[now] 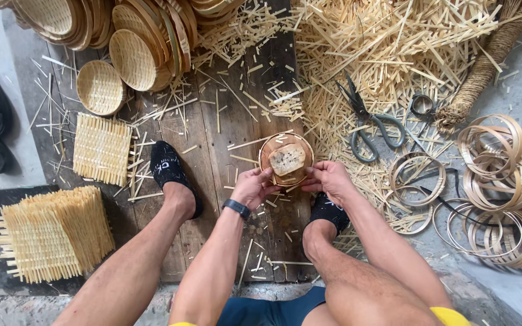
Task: The person sits on the floor assembling woven bamboo basket lids. They fit a round woven bamboo disc into a wooden rim, press it in place, trim excess material with scissors, and place finished pieces onto a growing stack of completed baskets.
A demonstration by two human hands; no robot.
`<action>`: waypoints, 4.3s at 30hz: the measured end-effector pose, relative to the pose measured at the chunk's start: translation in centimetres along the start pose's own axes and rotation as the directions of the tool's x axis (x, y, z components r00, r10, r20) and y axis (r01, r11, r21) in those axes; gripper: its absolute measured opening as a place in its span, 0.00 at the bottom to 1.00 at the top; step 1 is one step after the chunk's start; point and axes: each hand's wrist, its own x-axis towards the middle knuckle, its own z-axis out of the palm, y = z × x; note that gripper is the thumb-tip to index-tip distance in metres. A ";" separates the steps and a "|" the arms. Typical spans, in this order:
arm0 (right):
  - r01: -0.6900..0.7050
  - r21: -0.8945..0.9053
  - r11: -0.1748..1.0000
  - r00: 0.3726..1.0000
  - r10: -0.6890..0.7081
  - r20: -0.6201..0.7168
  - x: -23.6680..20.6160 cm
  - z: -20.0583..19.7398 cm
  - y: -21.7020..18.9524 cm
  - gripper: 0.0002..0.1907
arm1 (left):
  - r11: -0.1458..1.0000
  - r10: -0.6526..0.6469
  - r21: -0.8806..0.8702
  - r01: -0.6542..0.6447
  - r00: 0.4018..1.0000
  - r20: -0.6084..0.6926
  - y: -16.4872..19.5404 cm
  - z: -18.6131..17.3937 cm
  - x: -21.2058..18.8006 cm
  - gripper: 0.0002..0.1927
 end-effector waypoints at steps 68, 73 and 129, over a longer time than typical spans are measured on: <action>0.108 -0.093 0.990 0.976 -0.087 0.202 5.1 4.6 3.6 0.18 | 0.137 0.862 0.938 0.318 0.428 -0.271 25.4 -23.8 -5.8 0.42; 0.036 -0.123 0.992 0.994 -0.023 0.107 4.3 2.1 4.4 0.19 | 0.276 0.686 0.897 0.346 0.583 -0.436 25.1 -28.1 -6.3 0.32; 0.303 0.051 0.952 0.944 -0.307 0.121 3.2 0.4 1.4 0.16 | 0.488 0.839 0.862 -0.137 0.347 -0.419 23.5 -23.0 -12.7 0.20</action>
